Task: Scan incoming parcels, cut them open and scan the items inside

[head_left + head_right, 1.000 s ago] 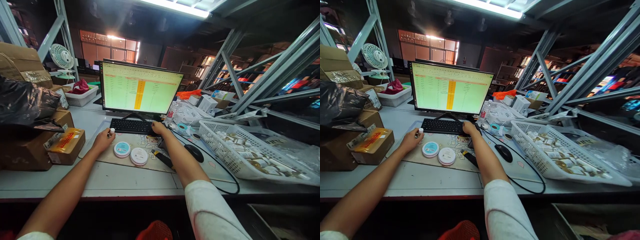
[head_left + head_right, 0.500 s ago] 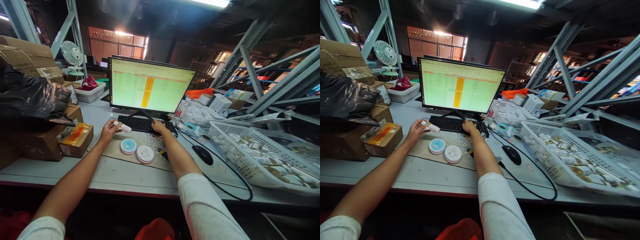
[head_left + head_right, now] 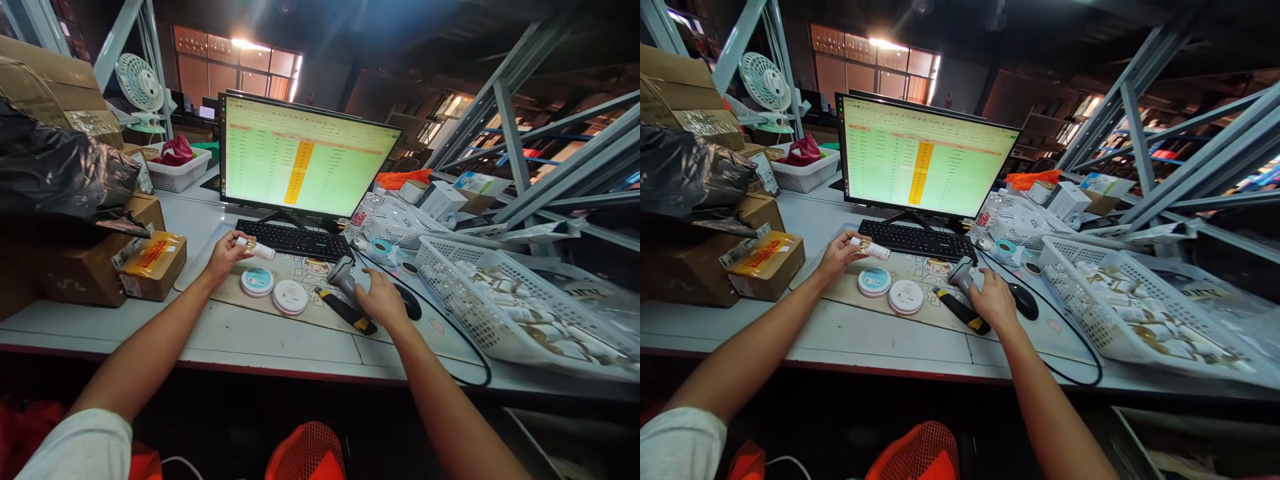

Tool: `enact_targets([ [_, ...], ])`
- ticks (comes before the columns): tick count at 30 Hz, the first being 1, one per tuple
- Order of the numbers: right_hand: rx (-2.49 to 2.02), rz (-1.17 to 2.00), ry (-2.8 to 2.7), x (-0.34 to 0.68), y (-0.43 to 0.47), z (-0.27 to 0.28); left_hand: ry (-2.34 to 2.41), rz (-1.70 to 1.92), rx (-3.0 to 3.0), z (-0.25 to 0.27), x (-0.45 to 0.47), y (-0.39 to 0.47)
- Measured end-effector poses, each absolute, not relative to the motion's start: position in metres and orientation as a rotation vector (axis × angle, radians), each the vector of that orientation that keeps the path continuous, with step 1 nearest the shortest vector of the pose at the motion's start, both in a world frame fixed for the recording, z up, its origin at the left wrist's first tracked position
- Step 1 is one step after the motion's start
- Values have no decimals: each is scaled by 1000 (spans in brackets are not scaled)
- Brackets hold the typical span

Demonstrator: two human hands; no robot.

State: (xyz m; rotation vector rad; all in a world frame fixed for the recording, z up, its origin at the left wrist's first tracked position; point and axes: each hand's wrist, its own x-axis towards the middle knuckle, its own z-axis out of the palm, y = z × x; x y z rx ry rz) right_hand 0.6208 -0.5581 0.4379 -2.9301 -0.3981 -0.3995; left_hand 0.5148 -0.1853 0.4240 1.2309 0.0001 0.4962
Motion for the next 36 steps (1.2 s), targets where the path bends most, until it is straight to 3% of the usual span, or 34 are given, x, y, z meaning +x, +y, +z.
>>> enact_targets([
  [9, -3037, 12, -406, 625, -553, 415, -39, 424, 1303, 422, 510, -204],
  [14, -2918, 106, -357, 622, -544, 445, -39, 403, 1313, 419, 511, -206],
  [18, -2566, 299, -718, 587, -546, 487, -20, 401, 1341, 417, 512, -205],
  [23, -2359, 260, -1113, 550, -538, 520, -22, 385, 1347, 417, 511, -206],
  [36, -2457, 157, -1074, 569, -538, 507, 3, 379, 1357, 417, 512, -207],
])
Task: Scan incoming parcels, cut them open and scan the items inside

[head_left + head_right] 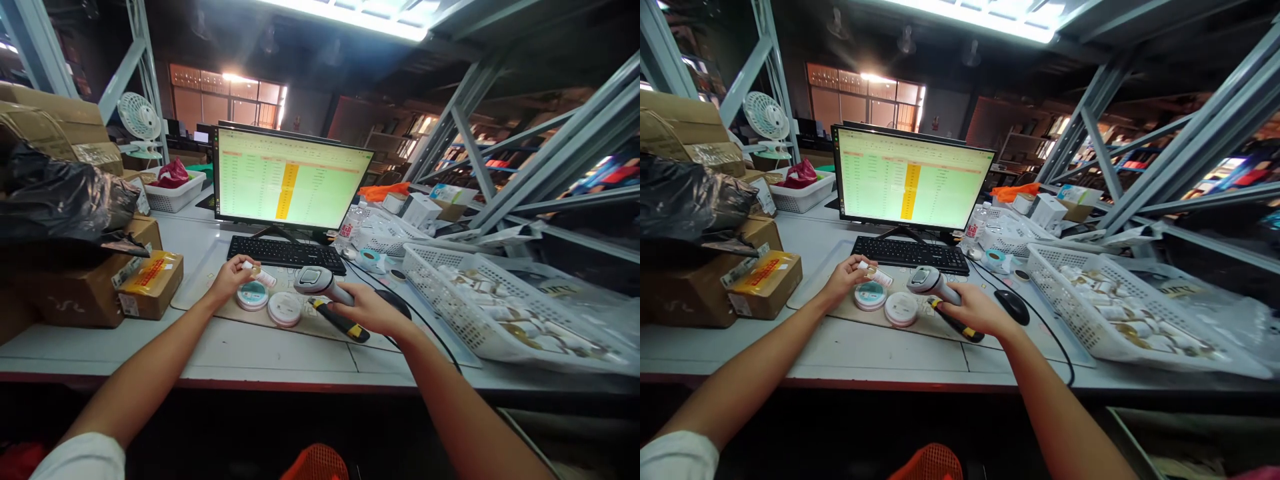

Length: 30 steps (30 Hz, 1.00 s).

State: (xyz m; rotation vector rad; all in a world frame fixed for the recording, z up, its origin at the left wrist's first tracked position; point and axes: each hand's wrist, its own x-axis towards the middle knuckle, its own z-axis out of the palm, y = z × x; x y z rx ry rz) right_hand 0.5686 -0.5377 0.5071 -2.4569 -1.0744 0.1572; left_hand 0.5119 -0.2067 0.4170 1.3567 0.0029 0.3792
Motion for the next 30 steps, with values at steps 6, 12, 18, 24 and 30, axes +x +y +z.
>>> enact_targets([
  [6, -2678, -55, -680, 618, -560, 454, 25, 404, 1354, 418, 512, -205],
  [12, -2757, -109, -542, 641, -594, 408, 35, 526, 1392, 416, 516, -201],
  [18, -2776, -690, -465, 681, -663, 401, 170, 889, 1652, 423, 511, -191],
  [24, -2802, -634, -354, 700, -704, 368, 287, 997, 1930, 418, 512, -169],
  [30, -2732, -623, -378, 700, -705, 356, 243, 762, 2114, 396, 527, -159],
])
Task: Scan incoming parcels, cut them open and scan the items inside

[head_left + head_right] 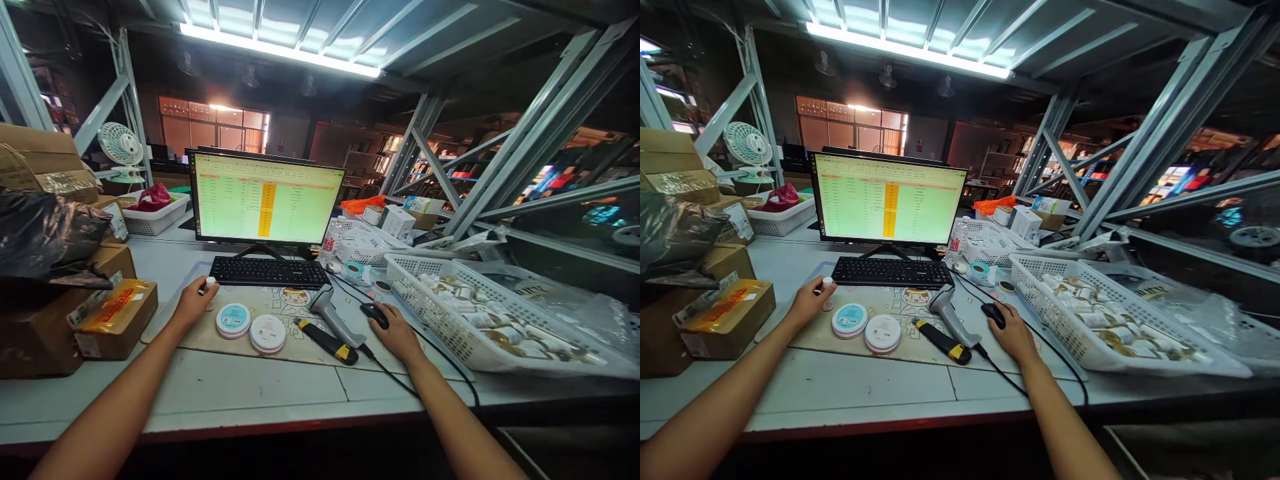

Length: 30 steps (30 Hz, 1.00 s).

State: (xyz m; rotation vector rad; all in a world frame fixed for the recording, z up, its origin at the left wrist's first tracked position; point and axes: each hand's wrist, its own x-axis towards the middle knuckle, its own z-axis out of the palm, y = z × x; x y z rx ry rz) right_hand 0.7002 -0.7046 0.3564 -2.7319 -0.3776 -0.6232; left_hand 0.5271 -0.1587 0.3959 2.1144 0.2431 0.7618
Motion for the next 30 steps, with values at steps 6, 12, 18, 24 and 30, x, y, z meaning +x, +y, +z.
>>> enact_targets([
  [6, -2765, -736, -307, 688, -691, 368, 254, 711, 2142, 389, 530, -156],
  [12, -2832, -624, -412, 677, -673, 369, 297, 698, 2172, 390, 528, -155],
  [18, -2825, -504, -438, 677, -674, 366, 297, 687, 2199, 390, 529, -153],
  [24, -2793, -563, -461, 682, -678, 360, 297, 673, 2201, 393, 527, -155],
  [30, -2746, -643, -493, 689, -682, 351, 330, 663, 2200, 394, 525, -156],
])
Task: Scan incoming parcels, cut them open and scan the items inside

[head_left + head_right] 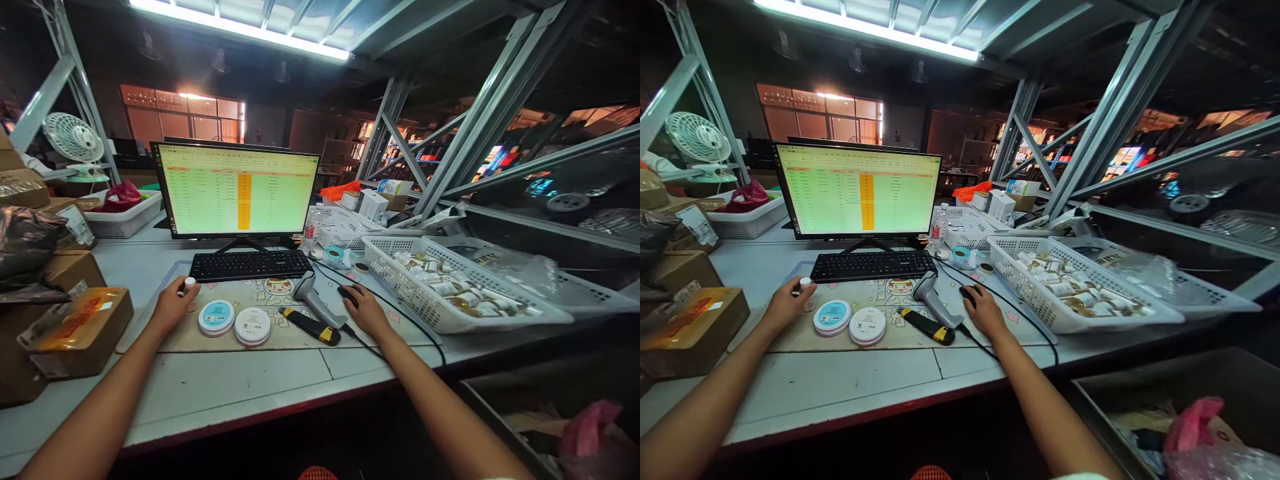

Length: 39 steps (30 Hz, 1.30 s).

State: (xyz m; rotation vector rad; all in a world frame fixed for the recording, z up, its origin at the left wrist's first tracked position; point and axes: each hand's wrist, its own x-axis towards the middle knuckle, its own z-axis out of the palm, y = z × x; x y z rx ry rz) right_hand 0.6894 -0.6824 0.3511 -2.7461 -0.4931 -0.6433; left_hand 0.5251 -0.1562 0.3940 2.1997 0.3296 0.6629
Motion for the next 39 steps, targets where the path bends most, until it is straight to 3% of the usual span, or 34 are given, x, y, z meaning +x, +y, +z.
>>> enact_targets([
  [39, -2793, -554, -476, 682, -679, 360, 379, 555, 2255, 381, 531, -150],
])
